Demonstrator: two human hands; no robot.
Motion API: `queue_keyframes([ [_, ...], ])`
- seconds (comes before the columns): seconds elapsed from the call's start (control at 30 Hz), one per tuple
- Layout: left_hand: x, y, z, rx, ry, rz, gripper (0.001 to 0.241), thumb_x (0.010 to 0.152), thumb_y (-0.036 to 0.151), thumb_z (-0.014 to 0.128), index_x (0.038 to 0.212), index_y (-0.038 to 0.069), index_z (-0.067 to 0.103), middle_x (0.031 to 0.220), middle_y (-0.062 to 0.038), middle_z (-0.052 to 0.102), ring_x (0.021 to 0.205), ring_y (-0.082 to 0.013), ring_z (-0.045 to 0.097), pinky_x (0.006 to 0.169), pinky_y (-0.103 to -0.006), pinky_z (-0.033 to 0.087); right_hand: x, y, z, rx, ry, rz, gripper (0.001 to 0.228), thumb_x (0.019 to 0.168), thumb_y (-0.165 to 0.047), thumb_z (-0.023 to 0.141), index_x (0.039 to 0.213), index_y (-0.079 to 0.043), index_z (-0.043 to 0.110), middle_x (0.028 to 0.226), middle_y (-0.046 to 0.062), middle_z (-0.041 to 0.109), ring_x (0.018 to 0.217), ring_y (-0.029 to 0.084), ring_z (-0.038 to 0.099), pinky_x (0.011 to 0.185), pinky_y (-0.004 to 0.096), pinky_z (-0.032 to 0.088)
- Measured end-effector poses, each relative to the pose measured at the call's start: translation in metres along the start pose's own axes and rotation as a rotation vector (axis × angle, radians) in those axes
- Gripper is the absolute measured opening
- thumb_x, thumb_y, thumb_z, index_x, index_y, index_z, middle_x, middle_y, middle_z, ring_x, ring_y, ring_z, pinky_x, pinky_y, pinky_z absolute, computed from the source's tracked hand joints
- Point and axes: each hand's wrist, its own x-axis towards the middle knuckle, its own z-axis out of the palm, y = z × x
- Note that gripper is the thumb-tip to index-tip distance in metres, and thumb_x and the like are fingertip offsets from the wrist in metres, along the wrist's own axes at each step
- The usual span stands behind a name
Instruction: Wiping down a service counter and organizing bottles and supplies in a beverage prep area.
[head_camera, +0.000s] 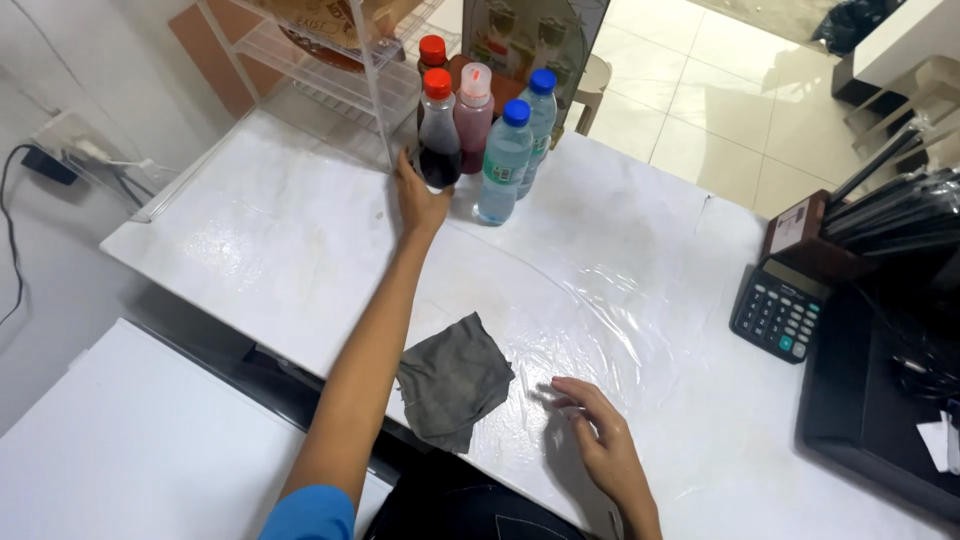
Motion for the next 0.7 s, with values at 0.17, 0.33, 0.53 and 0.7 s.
queue_keyframes([
  [0.17, -0.028, 0.012, -0.039, -0.116, -0.032, -0.006, 0.109, 0.069, 0.004, 0.092, 0.155, 0.007, 0.025, 0.147, -0.027, 0.042, 0.134, -0.0411, 0.050, 0.108, -0.0461, 0.049, 0.011, 0.007, 0.004, -0.020, -0.069, 0.044, 0.045, 0.090, 0.008, 0.050, 0.126, -0.009, 0.070, 0.126, 0.006, 0.072, 0.106, 0.019, 0.074, 0.099, 0.034, 0.056],
  [0.33, -0.073, 0.010, -0.094, -0.260, -0.116, -0.078, 0.087, 0.082, 0.005, 0.085, 0.153, 0.006, 0.033, 0.146, -0.023, 0.049, 0.128, -0.0328, 0.058, 0.102, -0.0426, 0.054, 0.022, -0.011, 0.007, -0.070, -0.139, 0.009, 0.046, 0.089, 0.008, 0.048, 0.126, -0.009, 0.069, 0.122, 0.006, 0.072, 0.103, 0.017, 0.072, 0.093, 0.033, 0.057],
  [0.53, -0.176, 0.081, -0.171, -0.261, -0.205, -0.232, 0.027, 0.099, 0.011, 0.066, 0.124, 0.002, 0.064, 0.117, -0.011, 0.071, 0.106, -0.0192, 0.070, 0.093, -0.0322, 0.055, 0.031, -0.022, 0.019, -0.111, -0.265, -0.098, 0.046, 0.086, 0.009, 0.048, 0.125, -0.008, 0.068, 0.118, 0.008, 0.070, 0.100, 0.019, 0.073, 0.090, 0.033, 0.057],
  [0.7, -0.244, 0.127, -0.174, 0.075, -0.624, 0.060, 0.014, 0.089, 0.013, 0.072, 0.101, 0.007, 0.075, 0.109, -0.005, 0.073, 0.114, -0.0252, 0.067, 0.099, -0.0383, 0.053, 0.033, -0.022, 0.030, -0.160, -0.263, -0.216, 0.038, 0.089, 0.007, 0.054, 0.123, -0.006, 0.067, 0.121, 0.010, 0.069, 0.103, 0.022, 0.071, 0.090, 0.034, 0.057],
])
